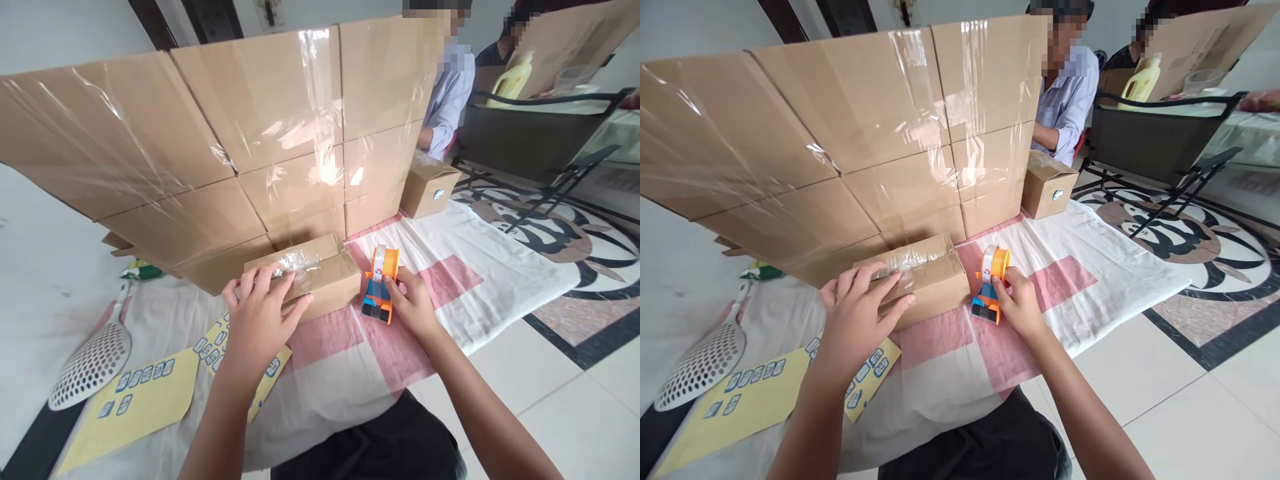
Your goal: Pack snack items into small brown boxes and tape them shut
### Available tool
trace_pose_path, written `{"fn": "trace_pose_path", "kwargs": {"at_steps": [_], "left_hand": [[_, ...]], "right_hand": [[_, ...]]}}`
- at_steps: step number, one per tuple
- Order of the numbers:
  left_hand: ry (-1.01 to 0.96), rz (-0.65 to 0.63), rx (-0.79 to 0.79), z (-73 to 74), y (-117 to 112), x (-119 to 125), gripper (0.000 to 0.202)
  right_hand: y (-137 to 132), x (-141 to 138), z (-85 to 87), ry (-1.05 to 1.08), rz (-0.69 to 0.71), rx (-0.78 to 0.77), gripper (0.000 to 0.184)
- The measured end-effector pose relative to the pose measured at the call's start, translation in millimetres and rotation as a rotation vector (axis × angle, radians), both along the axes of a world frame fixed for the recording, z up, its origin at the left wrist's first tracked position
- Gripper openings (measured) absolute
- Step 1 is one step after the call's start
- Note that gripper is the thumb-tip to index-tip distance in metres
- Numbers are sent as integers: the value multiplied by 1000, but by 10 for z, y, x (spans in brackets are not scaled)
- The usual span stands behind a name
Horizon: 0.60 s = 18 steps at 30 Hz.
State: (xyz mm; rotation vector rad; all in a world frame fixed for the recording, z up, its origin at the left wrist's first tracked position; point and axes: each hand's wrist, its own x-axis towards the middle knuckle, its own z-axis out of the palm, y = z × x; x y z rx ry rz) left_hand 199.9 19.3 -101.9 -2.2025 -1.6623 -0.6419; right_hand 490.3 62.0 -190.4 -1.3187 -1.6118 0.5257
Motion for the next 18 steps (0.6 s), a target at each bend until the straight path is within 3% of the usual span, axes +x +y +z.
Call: {"fn": "trace_pose_path", "kwargs": {"at_steps": [7, 14, 18], "left_hand": [[59, -51, -40, 17, 23, 13, 31], [53, -61, 54, -80, 31, -37, 33], [10, -68, 93, -60, 23, -61, 42]], "right_hand": [[4, 11, 15, -12, 33, 28, 34], [-2, 14, -1, -35, 61, 26, 33], [-14, 15, 19, -40, 61, 29, 33]]}}
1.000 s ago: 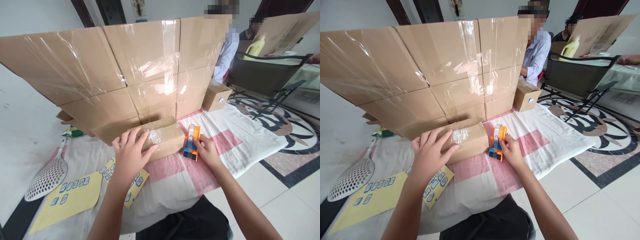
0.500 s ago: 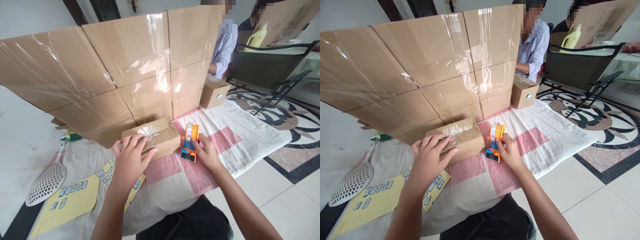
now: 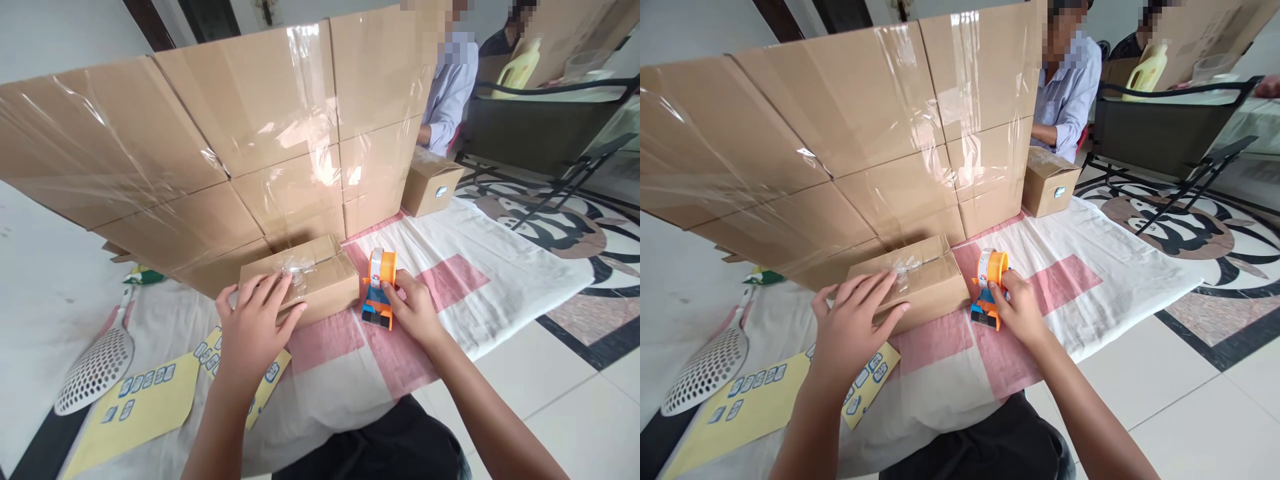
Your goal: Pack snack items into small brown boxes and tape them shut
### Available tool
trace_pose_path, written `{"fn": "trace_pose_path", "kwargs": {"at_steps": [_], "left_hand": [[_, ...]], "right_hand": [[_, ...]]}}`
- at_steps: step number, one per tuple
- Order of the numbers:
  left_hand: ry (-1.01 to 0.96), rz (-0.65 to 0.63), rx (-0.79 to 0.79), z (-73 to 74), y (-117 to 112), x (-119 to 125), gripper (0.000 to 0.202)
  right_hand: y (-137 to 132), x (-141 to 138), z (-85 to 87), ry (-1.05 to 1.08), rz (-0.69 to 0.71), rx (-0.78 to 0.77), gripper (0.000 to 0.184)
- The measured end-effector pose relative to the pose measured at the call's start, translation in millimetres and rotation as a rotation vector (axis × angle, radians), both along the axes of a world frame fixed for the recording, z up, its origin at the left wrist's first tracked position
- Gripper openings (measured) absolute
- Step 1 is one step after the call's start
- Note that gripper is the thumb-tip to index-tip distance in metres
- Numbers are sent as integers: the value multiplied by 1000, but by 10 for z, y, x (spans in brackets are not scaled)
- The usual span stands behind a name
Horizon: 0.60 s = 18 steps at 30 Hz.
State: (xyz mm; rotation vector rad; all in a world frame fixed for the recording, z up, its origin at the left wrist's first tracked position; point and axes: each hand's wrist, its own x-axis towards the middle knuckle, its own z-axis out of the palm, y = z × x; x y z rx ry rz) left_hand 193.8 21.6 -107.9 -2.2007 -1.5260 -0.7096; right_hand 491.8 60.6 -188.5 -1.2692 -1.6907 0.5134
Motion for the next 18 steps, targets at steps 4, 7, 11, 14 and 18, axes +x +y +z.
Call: {"fn": "trace_pose_path", "kwargs": {"at_steps": [4, 7, 11, 14, 18], "left_hand": [[-49, 22, 117, 21, -74, 75, 44], [-141, -93, 279, -90, -179, 282, 27], [-282, -308, 140, -339, -259, 714, 15], [-443, -304, -174, -450, -221, 986, 25], [-654, -242, -548, -453, -130, 1156, 45]], "right_hand": [[-14, 10, 14, 29, -7, 28, 32], [-34, 13, 21, 59, -30, 47, 33], [-66, 14, 36, 96, -71, 77, 33], [-89, 14, 57, 123, -73, 90, 30], [-102, 4, 80, 96, -59, 158, 26]]}}
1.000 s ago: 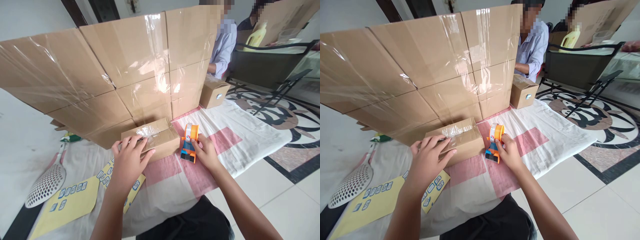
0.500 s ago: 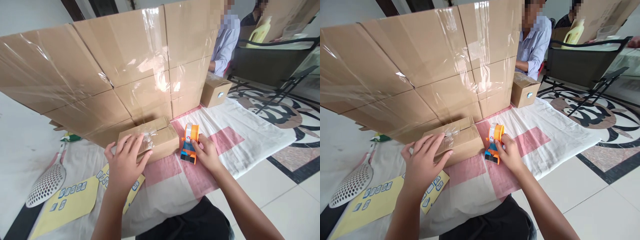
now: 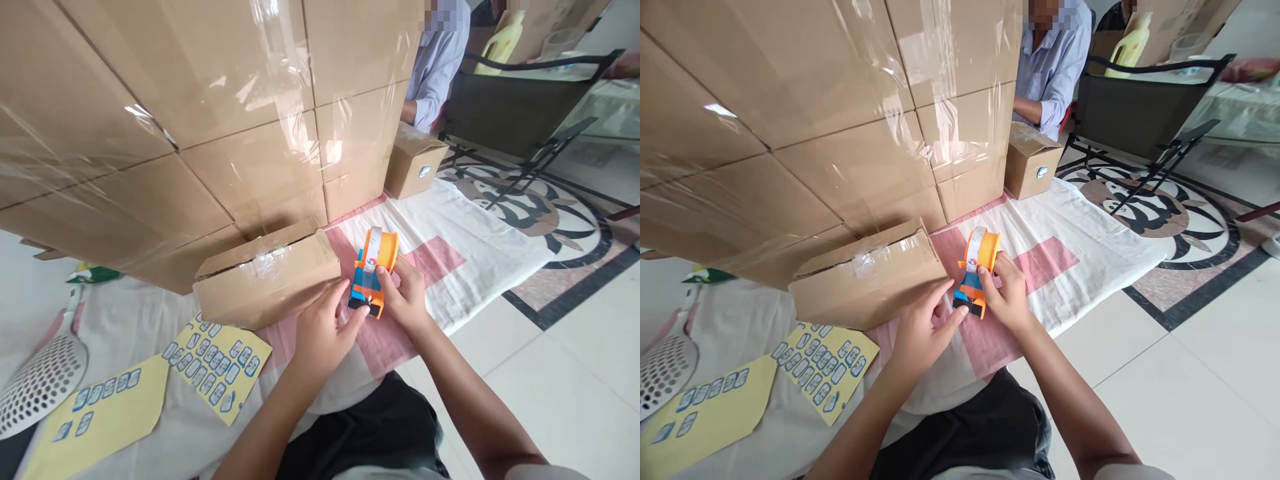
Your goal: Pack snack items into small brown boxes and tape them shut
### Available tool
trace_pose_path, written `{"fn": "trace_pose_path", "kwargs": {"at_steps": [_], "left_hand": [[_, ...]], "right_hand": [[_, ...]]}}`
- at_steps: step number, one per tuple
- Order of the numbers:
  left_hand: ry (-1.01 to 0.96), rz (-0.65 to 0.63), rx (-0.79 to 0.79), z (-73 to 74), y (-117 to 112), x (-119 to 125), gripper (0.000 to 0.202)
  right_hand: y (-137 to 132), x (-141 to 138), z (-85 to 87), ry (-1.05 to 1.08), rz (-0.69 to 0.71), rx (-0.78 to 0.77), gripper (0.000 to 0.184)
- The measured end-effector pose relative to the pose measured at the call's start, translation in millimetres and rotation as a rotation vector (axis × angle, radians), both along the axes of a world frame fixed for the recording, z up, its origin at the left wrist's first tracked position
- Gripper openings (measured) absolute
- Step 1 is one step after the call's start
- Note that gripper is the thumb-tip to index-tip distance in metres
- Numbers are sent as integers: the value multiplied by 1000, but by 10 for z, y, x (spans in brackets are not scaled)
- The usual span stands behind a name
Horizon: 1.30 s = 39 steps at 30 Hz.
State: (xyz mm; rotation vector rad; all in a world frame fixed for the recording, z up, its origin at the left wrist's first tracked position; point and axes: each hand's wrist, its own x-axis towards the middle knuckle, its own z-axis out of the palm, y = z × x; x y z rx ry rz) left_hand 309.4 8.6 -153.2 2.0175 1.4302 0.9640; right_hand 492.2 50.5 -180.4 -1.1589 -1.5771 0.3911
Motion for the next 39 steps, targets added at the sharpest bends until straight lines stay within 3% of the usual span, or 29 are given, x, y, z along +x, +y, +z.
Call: {"fn": "trace_pose_path", "kwargs": {"at_steps": [5, 8, 14, 18, 20, 24, 27, 39], "left_hand": [[-303, -9, -265, -30, 98, 94, 17], [-488, 12, -355, -97, 143, 142, 20], [-539, 81, -246, -81, 48, 275, 14], [-525, 81, -134, -24, -44, 337, 12], [-552, 51, -194, -34, -63, 338, 14], [-665, 15, -433, -127, -82, 330, 22], [-673, 8, -522, -195, -108, 344, 23], [-717, -59, -644, -249, -98, 297, 20]], "right_hand": [[25, -8, -27, -121, 102, 218, 17], [46, -3, -65, -187, 61, 226, 21], [53, 13, -107, -195, -209, 178, 22], [25, -13, -86, -226, -292, 147, 23], [14, -29, -80, -212, -317, 132, 24], [32, -20, -72, -38, -316, 9, 28], [72, 15, -46, 192, -340, -103, 29], [63, -60, -43, 525, -307, -112, 28]]}}
